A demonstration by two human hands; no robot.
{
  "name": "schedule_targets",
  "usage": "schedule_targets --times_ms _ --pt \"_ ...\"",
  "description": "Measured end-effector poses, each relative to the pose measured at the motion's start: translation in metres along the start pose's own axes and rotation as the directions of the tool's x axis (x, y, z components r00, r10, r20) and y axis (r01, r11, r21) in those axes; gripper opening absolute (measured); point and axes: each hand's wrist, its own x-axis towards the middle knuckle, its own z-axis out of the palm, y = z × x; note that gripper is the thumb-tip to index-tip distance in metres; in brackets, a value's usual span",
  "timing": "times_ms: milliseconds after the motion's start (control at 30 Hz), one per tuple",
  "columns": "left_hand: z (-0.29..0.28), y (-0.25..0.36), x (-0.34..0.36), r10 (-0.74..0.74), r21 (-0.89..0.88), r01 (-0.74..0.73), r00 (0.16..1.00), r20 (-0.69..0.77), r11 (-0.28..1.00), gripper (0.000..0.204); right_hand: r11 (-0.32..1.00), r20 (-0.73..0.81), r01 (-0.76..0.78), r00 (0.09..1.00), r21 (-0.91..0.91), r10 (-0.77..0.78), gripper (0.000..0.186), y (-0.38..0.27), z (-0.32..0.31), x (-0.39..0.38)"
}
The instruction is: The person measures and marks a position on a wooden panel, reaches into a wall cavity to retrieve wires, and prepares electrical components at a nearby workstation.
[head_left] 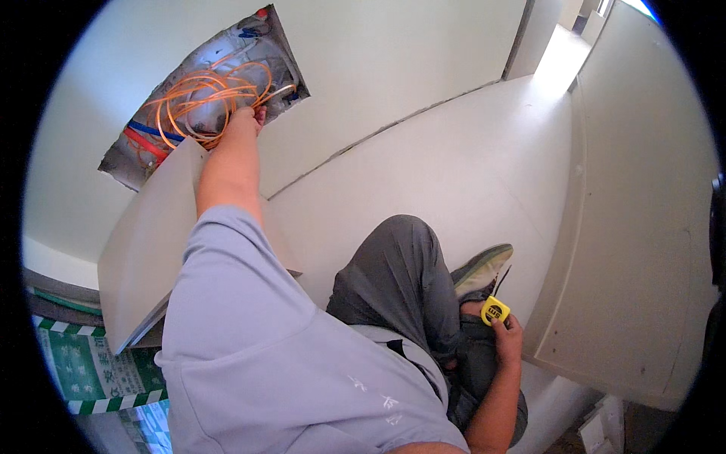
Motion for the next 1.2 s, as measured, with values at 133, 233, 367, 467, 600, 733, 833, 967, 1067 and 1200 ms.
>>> schedule_targets --times_ms 133,233,367,467,600,733,833,967,1067,1200 --pt "0.024 -0.009 0.000 0.068 -0.123 -0.062 0.997 0.046 0.990 0.023 0.998 -0.022 -0.015 1.000 -0.064 0.014 0.037 0.001 -0.003 -0.001" --pt "0.017 0.001 0.016 0.084 -0.070 -0.077 0.991 0.105 0.995 0.022 0.998 -0.048 -0.018 0.999 -0.058 0.015 0.039 -0.003 0.002 -0.001" --pt "0.005 -0.007 0.012 0.096 0.150 -0.107 0.992 0.077 0.983 0.018 0.993 -0.036 -0.032 0.999 -0.118 0.028 0.040 -0.014 0.002 -0.004" --pt "0.005 -0.025 -0.029 0.156 0.302 -0.173 0.984 0.081 0.937 0.022 0.989 -0.061 -0.023 0.998 -0.144 0.014 0.040 0.013 -0.006 0.002" --pt "-0.022 -0.037 -0.051 0.315 0.323 -0.337 0.941 0.120 0.884 0.034 0.994 0.011 -0.036 0.999 -0.099 0.037 0.040 0.000 -0.004 0.005" --pt "-0.025 -0.047 -0.060 0.418 0.335 -0.468 0.883 0.212 0.818 0.039 0.989 0.004 -0.025 1.000 -0.145 0.025 0.039 -0.012 -0.002 0.001" --pt "-0.024 -0.052 -0.078 0.427 0.644 -0.427 0.888 0.168 0.635 0.045 0.986 -0.012 -0.003 1.000 -0.166 0.001 0.040 -0.020 0.000 -0.005" --pt "-0.023 -0.067 -0.074 0.515 0.531 -0.510 0.843 0.154 0.677 0.051 0.975 -0.021 0.017 1.000 -0.220 -0.022 0.041 -0.008 0.000 0.002" --pt "-0.022 -0.075 -0.075 0.583 0.469 -0.582 0.796 0.162 0.664 0.052 0.977 -0.007 -0.010 1.000 -0.211 0.009 0.042 -0.008 -0.002 0.002" --pt "-0.024 -0.076 -0.072 0.615 0.417 -0.620 0.771 0.167 0.664 0.050 0.971 0.002 0.013 1.000 -0.237 -0.013 0.042 -0.011 -0.001 0.001"
